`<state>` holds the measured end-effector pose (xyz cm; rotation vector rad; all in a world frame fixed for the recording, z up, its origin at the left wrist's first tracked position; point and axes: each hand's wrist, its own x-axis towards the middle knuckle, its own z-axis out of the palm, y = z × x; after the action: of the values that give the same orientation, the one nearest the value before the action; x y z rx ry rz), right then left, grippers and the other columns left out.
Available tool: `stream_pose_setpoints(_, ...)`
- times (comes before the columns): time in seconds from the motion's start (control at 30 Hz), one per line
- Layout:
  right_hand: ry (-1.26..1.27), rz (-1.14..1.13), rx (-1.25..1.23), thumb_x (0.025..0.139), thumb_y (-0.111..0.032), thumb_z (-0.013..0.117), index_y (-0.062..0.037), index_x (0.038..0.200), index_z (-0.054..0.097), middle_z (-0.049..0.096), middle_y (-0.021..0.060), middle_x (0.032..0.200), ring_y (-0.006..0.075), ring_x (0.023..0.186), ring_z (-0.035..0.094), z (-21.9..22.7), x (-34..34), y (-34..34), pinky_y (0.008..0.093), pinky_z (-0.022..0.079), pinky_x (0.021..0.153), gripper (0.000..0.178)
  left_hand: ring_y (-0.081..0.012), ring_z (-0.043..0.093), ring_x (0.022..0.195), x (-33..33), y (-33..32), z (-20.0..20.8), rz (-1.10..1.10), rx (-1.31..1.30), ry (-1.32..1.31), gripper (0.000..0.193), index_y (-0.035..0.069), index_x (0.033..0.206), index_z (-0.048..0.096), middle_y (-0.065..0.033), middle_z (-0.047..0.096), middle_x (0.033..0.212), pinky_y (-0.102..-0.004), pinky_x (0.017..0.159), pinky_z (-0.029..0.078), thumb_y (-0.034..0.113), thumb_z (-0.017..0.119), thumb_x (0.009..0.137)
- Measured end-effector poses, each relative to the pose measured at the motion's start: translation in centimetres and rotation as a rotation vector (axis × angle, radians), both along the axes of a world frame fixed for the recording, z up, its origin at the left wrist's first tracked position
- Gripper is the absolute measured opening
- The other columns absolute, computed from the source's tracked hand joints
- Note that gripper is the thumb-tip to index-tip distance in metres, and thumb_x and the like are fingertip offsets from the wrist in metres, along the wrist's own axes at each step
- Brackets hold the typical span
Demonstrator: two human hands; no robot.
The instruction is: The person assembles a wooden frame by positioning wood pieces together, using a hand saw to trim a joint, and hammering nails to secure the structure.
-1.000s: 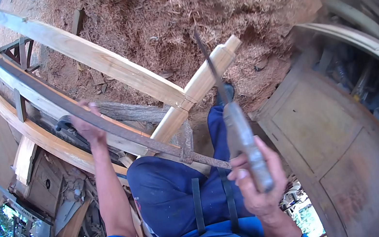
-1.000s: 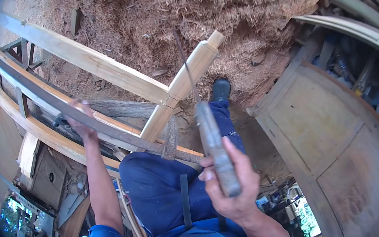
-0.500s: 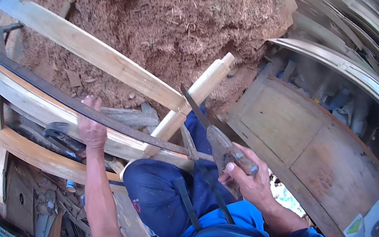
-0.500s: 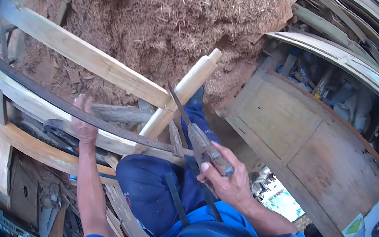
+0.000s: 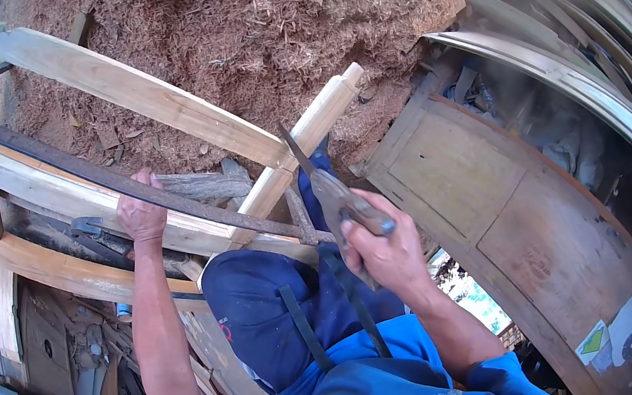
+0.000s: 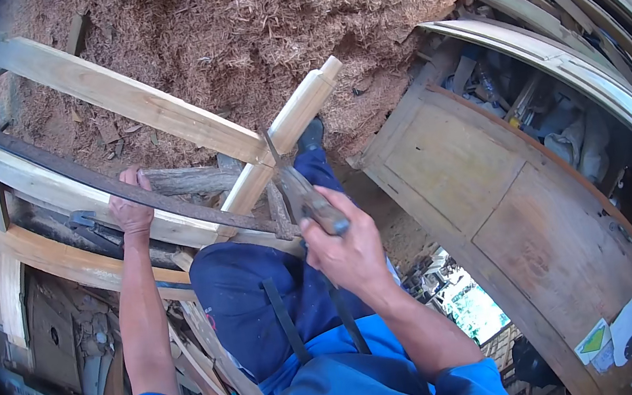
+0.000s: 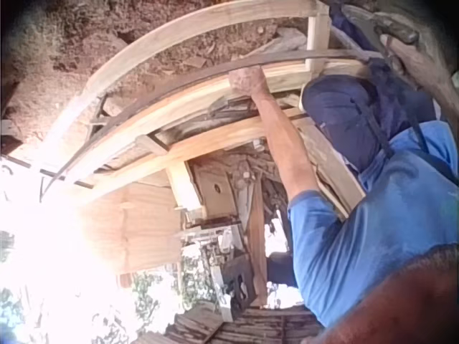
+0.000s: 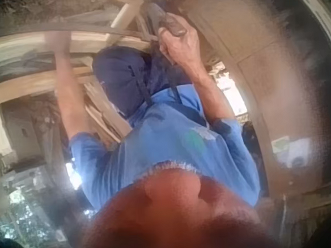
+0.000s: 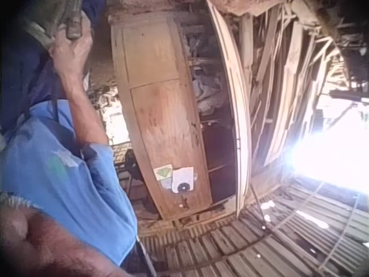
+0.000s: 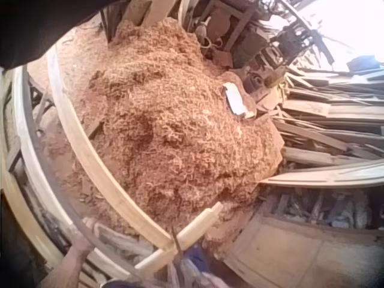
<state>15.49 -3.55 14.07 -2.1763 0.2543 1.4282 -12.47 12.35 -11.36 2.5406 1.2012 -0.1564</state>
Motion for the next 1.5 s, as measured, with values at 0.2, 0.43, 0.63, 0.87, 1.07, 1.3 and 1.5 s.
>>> stream_pose_setpoints(0.2,-0.014,0.027,-0.036,0.086,-0.012,0.062,0.0063,0.125,0.055,0.061,0.0062,0.063,0.0108,0.049,0.057,0.2,-0.2,-0.9,0.0278,0.046,0.047,0.044,-0.0304,0.066,0.078,-0.9,-0.2,-0.5,-0.002,0.03,0.002,0.013,0.013,0.1,0.064,-0.0081,0.066,0.087,-0.0413,0.068,0.053,0.022,0.058,0.092)
stream_pose_setpoints(0.43,0.007,-0.081,0.029,0.086,-0.009,0.059,0.007,0.126,0.055,0.058,0.0041,0.06,0.0102,0.047,0.054,-4.1,0.9,0.2,0.0278,0.044,0.045,0.043,-0.0315,0.066,0.077,-0.6,-0.4,0.0,0.003,0.017,0.066,0.014,0.013,0.099,0.064,-0.0087,0.066,0.087,-0.0425,0.067,0.053,0.023,0.058,0.092)
stream_pose_setpoints(0.63,-0.035,0.072,-0.034,0.084,-0.011,0.06,0.0078,0.123,0.058,0.059,0.0062,0.058,0.0105,0.046,0.054,0.2,0.9,-0.2,0.0268,0.045,0.046,0.043,-0.0324,0.065,0.074,0.0,0.1,0.0,0.024,0.027,-0.002,0.014,0.012,0.097,0.064,-0.0094,0.066,0.085,-0.0438,0.065,0.053,0.024,0.058,0.092)
stream_pose_setpoints(0.87,0.0,-0.046,0.056,0.086,-0.007,0.058,0.006,0.121,0.059,0.059,0.0041,0.062,0.01,0.044,0.053,-3.6,0.1,0.4,0.027,0.041,0.042,0.038,-0.0334,0.065,0.071,-0.5,-0.3,0.2,0.044,0.04,0.066,0.012,0.015,0.091,0.063,-0.0104,0.065,0.079,-0.0452,0.063,0.052,0.026,0.058,0.092)
stream_pose_setpoints(1.07,0.007,-0.041,0.093,0.085,-0.007,0.057,0.0057,0.119,0.059,0.059,0.0041,0.062,0.0097,0.045,0.054,-7.6,0.6,0.3,0.026,0.04,0.042,0.036,-0.0349,0.066,0.079,0.5,-0.6,-0.1,0.067,-0.074,0.116,0.014,0.013,0.1,0.064,-0.0095,0.068,0.091,-0.0453,0.068,0.053,0.024,0.057,0.094)
stream_pose_setpoints(1.3,-0.023,-0.033,0.039,0.084,-0.011,0.056,0.0039,0.115,0.062,0.057,0.003,0.06,0.01,0.044,0.053,-2.8,-0.6,0.4,0.0273,0.039,0.042,0.034,-0.035,0.067,0.079,-0.8,-0.3,-0.5,0.096,-0.048,0.136,0.015,0.015,0.1,0.066,-0.0103,0.069,0.091,-0.0454,0.068,0.053,0.026,0.058,0.093)
stream_pose_setpoints(1.5,-0.057,0.0,0.043,0.083,-0.013,0.058,0.0037,0.115,0.063,0.058,0.0027,0.06,0.0104,0.046,0.055,-5.1,-1.0,-0.2,0.0274,0.042,0.044,0.036,-0.0343,0.065,0.064,-1.0,-0.3,-0.9,0.04,0.087,0.087,0.015,0.016,0.087,0.069,-0.0131,0.065,0.069,-0.0449,0.06,0.051,0.026,0.06,0.092)
